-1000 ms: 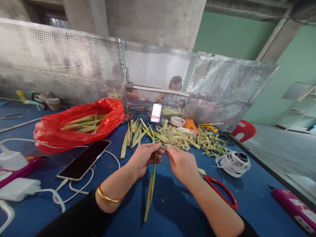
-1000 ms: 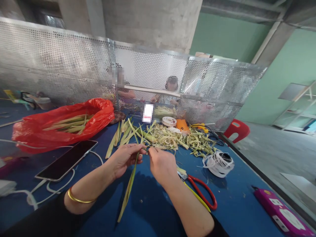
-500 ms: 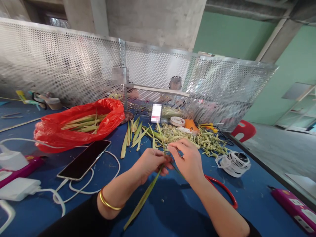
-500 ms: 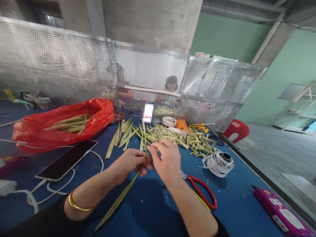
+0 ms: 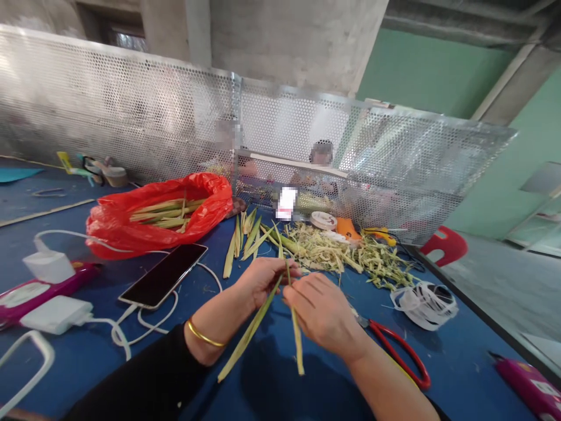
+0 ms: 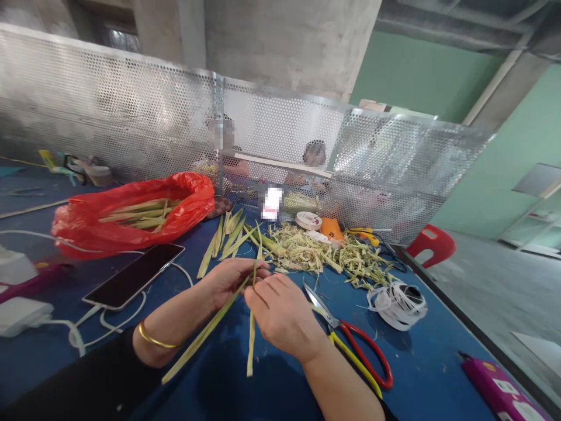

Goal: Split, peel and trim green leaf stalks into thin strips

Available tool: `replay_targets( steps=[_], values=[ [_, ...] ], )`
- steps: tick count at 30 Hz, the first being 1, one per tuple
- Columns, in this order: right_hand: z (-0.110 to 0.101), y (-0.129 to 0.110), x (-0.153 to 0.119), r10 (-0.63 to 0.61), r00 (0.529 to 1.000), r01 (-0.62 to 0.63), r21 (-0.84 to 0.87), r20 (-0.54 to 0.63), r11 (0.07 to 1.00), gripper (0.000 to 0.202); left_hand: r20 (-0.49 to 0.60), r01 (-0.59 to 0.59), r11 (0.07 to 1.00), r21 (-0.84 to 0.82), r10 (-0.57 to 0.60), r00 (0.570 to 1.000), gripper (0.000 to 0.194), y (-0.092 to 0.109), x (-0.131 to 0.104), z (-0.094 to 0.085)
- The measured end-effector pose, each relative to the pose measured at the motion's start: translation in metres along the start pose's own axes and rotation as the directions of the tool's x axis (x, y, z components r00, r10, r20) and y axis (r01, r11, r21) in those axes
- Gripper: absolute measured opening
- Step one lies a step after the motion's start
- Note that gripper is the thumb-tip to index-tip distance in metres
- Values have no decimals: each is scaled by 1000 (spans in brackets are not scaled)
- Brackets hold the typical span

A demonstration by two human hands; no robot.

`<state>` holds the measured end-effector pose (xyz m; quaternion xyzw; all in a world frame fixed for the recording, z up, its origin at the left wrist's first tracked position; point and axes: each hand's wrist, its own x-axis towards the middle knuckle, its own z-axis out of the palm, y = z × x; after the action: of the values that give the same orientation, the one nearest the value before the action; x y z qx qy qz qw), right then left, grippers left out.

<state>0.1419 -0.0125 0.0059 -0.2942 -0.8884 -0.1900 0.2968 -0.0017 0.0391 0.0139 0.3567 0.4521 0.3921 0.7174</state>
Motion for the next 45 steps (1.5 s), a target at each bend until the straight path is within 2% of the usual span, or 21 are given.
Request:
replay_targets(
  steps=[2,4,9,12,14,17,19,24,26,29,32,35,39,42,45],
  values=[
    [7,0,-1,-62,991,72,-90,115,993,18,-23,19,999,-43,-20,1000,12,5,2,-4],
    [13,1,-1,-53,984,74,-121,169,990,21,-38,30,996,-80,-34,999,12,8,2,-6],
    [16,3,1,-19,975,35,-69,221,997,22,-27,53,983,-174,-59,998,13,9,3,-7],
    [15,3,1,-43,969,58,-54,241,997,16,-18,36,977,-209,-41,999,15,8,5,-8],
    [14,3,0,-42,980,54,-57,194,997,15,-23,17,975,-220,-22,1000,13,7,6,-8],
    [13,-1,-1,2,999,0,-73,32,997,16,-38,-14,972,-233,5,999,11,5,4,-6],
    [13,-5,0,-13,999,9,-84,-42,996,23,-38,-32,968,-247,24,999,9,3,1,-3],
    [15,-11,3,-95,995,89,-144,-35,986,23,-30,-37,965,-261,30,999,8,4,-8,7],
    [14,-11,3,-95,992,83,-138,-81,987,21,-28,-56,965,-257,50,998,8,5,-12,9],
    [12,-10,1,-61,982,43,-106,-179,993,23,-22,-115,968,-223,113,993,9,5,-15,11],
    [7,-10,-1,30,970,-37,-25,-242,999,24,-8,-188,969,-158,190,982,10,3,-16,11],
    [4,-9,-1,209,919,-164,158,-335,974,20,6,-230,968,-97,232,973,11,2,-19,11],
    [3,-4,1,534,753,-365,432,-384,825,10,76,-240,970,-47,243,967,12,4,-23,12],
    [4,0,3,684,650,-438,573,-332,693,9,124,-271,963,1,268,955,13,5,-24,13],
    [7,1,2,801,570,-528,664,-185,529,10,151,-291,956,35,283,947,14,5,-24,13]
  ],
)
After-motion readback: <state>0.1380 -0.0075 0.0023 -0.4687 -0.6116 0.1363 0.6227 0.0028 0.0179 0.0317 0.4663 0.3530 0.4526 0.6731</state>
